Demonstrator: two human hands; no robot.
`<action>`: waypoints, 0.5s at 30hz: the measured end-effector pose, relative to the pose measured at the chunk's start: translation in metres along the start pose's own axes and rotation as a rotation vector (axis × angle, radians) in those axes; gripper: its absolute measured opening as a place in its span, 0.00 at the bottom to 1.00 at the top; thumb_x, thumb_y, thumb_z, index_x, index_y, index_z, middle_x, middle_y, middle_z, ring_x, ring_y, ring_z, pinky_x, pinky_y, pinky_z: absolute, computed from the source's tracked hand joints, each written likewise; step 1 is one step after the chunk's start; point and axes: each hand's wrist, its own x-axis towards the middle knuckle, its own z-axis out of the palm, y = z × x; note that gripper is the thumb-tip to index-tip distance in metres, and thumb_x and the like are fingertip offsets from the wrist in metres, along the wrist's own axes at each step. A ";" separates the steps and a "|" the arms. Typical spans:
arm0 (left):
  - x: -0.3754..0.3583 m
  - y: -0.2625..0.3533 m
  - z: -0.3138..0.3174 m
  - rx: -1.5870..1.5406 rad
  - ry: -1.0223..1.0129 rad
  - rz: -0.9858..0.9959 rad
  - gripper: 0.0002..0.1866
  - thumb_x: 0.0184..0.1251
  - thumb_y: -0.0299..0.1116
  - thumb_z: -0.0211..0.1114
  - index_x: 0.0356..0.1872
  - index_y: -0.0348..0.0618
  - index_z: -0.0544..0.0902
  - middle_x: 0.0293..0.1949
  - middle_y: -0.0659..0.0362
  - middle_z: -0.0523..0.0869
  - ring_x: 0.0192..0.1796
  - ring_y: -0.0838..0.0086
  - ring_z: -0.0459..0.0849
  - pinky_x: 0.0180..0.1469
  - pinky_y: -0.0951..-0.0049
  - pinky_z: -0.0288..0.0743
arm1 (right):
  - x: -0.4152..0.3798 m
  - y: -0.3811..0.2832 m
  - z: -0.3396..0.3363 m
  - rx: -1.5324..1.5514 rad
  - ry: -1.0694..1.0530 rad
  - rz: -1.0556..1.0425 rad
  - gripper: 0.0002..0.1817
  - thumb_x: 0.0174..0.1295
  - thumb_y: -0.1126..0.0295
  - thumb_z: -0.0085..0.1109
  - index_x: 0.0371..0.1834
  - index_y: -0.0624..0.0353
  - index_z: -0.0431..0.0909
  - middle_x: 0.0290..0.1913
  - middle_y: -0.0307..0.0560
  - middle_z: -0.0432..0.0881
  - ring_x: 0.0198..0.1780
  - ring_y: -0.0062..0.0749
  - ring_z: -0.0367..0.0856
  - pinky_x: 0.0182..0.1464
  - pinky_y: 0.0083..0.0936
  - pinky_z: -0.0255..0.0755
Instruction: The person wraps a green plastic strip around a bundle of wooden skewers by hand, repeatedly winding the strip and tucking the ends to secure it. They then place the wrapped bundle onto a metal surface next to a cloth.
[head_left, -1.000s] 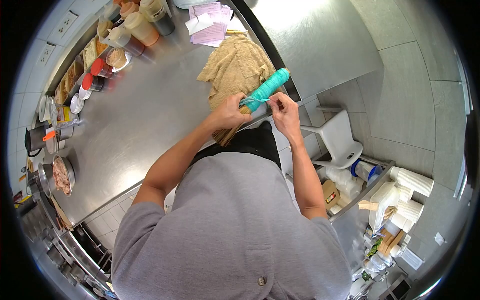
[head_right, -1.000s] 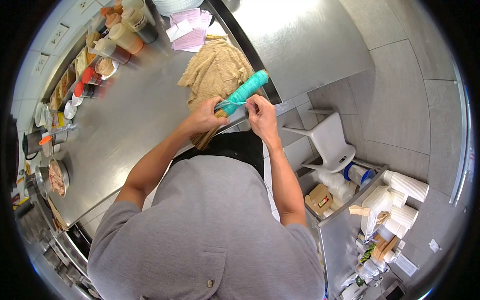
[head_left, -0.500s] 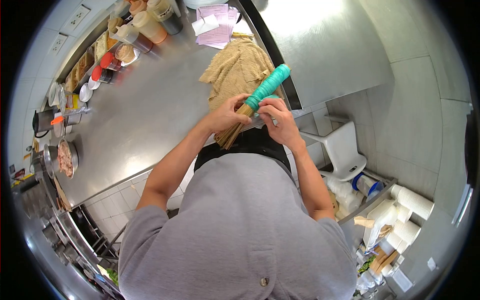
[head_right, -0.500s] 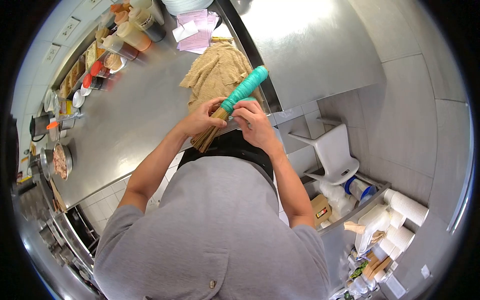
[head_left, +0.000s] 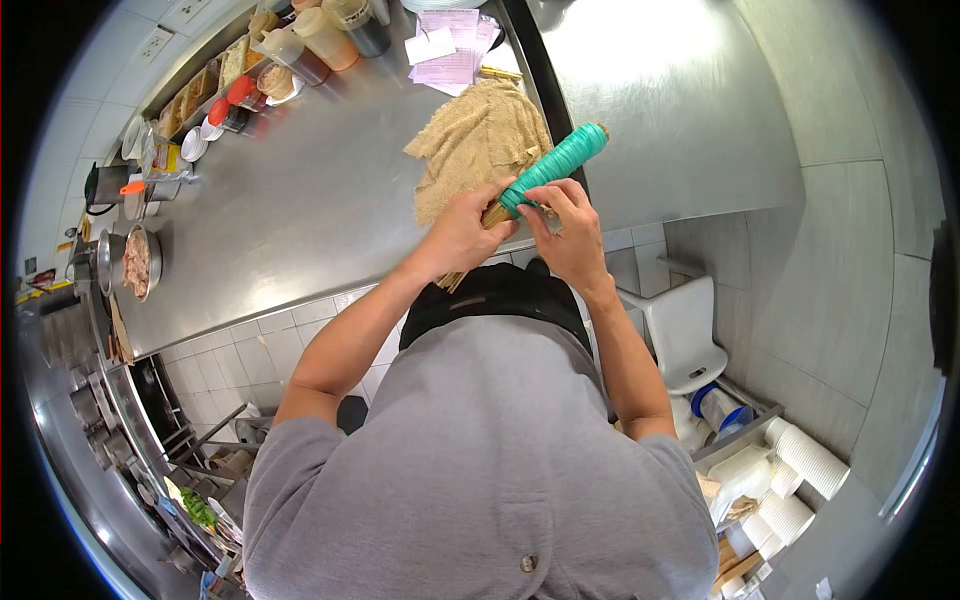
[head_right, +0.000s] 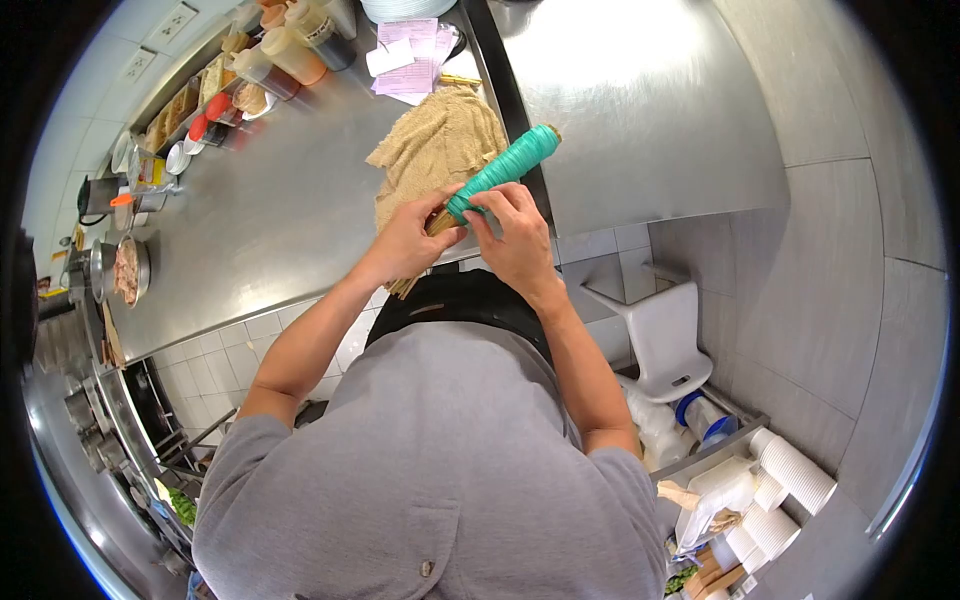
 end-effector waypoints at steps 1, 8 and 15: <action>0.000 0.000 0.003 0.063 0.023 0.022 0.31 0.63 0.31 0.70 0.68 0.40 0.75 0.48 0.45 0.87 0.51 0.57 0.86 0.56 0.63 0.77 | 0.002 0.000 -0.001 -0.004 -0.013 -0.017 0.09 0.61 0.75 0.67 0.43 0.60 0.81 0.41 0.51 0.81 0.47 0.46 0.81 0.48 0.38 0.77; 0.000 0.020 0.011 0.377 0.092 0.036 0.32 0.62 0.28 0.68 0.70 0.45 0.73 0.47 0.40 0.85 0.48 0.49 0.85 0.53 0.61 0.77 | 0.018 -0.009 -0.017 -0.376 -0.112 -0.165 0.04 0.64 0.76 0.59 0.37 0.64 0.74 0.34 0.52 0.77 0.42 0.49 0.79 0.43 0.44 0.75; 0.001 0.029 0.008 0.704 -0.036 0.088 0.31 0.59 0.27 0.64 0.68 0.43 0.73 0.39 0.47 0.85 0.44 0.49 0.84 0.47 0.51 0.77 | 0.055 -0.006 -0.031 -0.012 -0.358 0.069 0.03 0.71 0.77 0.52 0.40 0.62 0.68 0.33 0.47 0.74 0.34 0.37 0.76 0.39 0.34 0.75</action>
